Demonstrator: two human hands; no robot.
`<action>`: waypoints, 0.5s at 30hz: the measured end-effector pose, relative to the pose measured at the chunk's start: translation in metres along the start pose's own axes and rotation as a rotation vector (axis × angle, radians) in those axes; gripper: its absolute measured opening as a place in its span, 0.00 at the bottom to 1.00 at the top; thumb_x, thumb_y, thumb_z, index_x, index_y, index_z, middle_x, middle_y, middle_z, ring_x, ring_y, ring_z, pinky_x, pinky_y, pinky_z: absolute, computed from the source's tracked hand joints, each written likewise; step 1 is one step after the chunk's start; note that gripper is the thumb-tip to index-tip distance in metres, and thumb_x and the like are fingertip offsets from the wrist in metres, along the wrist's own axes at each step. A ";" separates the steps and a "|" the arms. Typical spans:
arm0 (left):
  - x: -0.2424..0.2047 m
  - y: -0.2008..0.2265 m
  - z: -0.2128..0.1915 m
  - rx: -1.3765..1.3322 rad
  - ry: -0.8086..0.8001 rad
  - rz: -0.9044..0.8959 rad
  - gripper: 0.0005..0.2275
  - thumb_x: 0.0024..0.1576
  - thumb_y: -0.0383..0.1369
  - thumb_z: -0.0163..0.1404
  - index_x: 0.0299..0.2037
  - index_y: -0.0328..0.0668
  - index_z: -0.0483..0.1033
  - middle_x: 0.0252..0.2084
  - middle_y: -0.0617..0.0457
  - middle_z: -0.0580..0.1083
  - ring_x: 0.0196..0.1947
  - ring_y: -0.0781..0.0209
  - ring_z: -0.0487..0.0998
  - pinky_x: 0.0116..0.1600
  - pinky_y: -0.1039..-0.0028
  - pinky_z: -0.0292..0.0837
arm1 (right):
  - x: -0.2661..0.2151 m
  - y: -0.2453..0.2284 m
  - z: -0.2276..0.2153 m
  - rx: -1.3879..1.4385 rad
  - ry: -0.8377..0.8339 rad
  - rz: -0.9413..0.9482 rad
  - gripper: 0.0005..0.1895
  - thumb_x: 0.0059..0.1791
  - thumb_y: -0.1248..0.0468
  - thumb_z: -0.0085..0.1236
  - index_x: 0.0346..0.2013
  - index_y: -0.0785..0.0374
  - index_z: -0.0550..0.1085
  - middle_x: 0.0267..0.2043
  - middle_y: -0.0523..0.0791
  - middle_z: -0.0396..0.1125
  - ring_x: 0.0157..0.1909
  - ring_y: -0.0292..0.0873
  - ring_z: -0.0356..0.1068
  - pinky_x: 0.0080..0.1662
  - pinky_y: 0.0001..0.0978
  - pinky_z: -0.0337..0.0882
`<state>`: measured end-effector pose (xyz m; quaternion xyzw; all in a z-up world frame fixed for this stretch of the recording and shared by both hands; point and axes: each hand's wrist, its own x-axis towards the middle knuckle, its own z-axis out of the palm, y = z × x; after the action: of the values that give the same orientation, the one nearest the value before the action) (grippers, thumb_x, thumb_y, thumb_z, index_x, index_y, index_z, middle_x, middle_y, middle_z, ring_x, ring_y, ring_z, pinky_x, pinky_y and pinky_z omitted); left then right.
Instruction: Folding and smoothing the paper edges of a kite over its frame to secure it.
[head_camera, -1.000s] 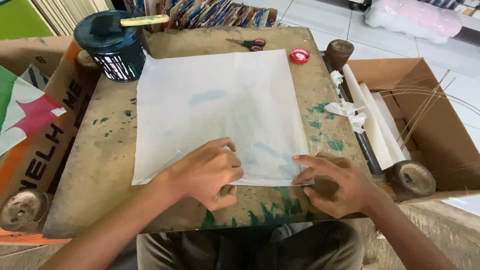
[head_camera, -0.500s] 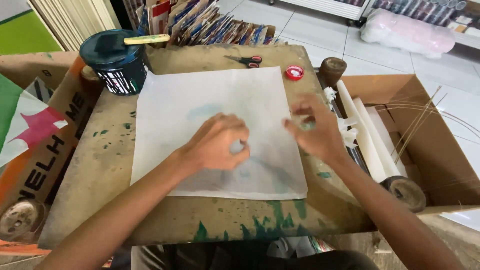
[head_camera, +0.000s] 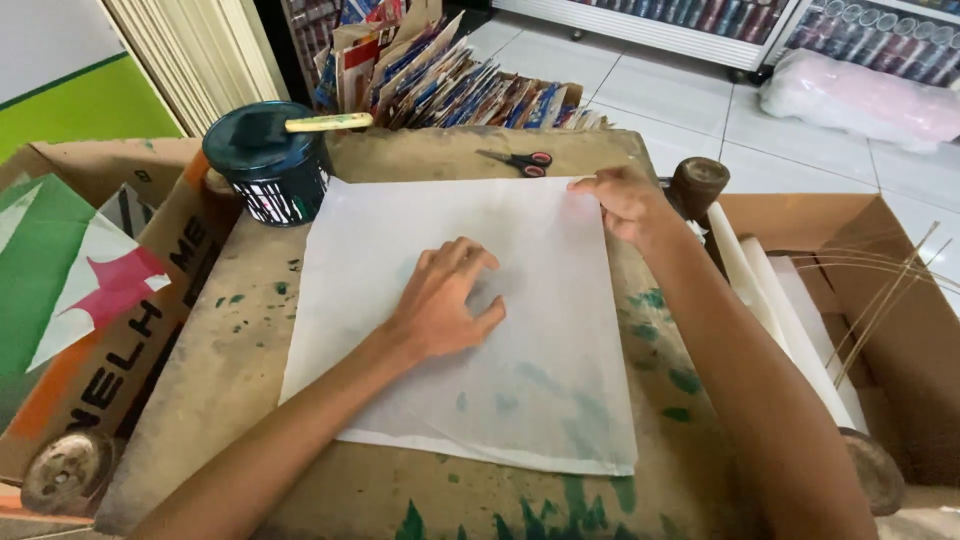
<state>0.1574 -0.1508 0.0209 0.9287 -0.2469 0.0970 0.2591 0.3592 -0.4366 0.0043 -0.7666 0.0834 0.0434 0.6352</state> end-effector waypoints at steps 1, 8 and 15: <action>-0.001 0.000 0.000 -0.003 -0.004 0.003 0.16 0.58 0.41 0.50 0.53 0.44 0.69 0.49 0.49 0.69 0.57 0.49 0.72 0.66 0.55 0.58 | 0.001 -0.003 -0.002 0.043 -0.053 0.024 0.26 0.44 0.66 0.67 0.55 0.64 0.71 0.41 0.43 0.67 0.38 0.39 0.72 0.39 0.32 0.75; -0.005 0.000 0.005 -0.015 0.023 0.042 0.17 0.60 0.41 0.49 0.55 0.42 0.67 0.54 0.46 0.63 0.62 0.44 0.66 0.68 0.51 0.53 | -0.075 -0.062 -0.009 0.128 -0.173 0.122 0.20 0.43 0.67 0.67 0.47 0.58 0.71 0.37 0.44 0.70 0.36 0.43 0.75 0.40 0.34 0.78; 0.011 0.023 -0.013 -0.015 0.148 0.107 0.16 0.60 0.39 0.49 0.55 0.42 0.67 0.56 0.44 0.63 0.62 0.42 0.65 0.67 0.50 0.52 | -0.093 -0.109 -0.055 0.148 -0.098 0.033 0.19 0.45 0.60 0.67 0.49 0.53 0.71 0.39 0.42 0.70 0.40 0.43 0.77 0.43 0.40 0.80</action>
<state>0.1545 -0.1657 0.0449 0.9026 -0.2770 0.1771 0.2778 0.2860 -0.4640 0.1361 -0.7130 0.0680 0.0851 0.6927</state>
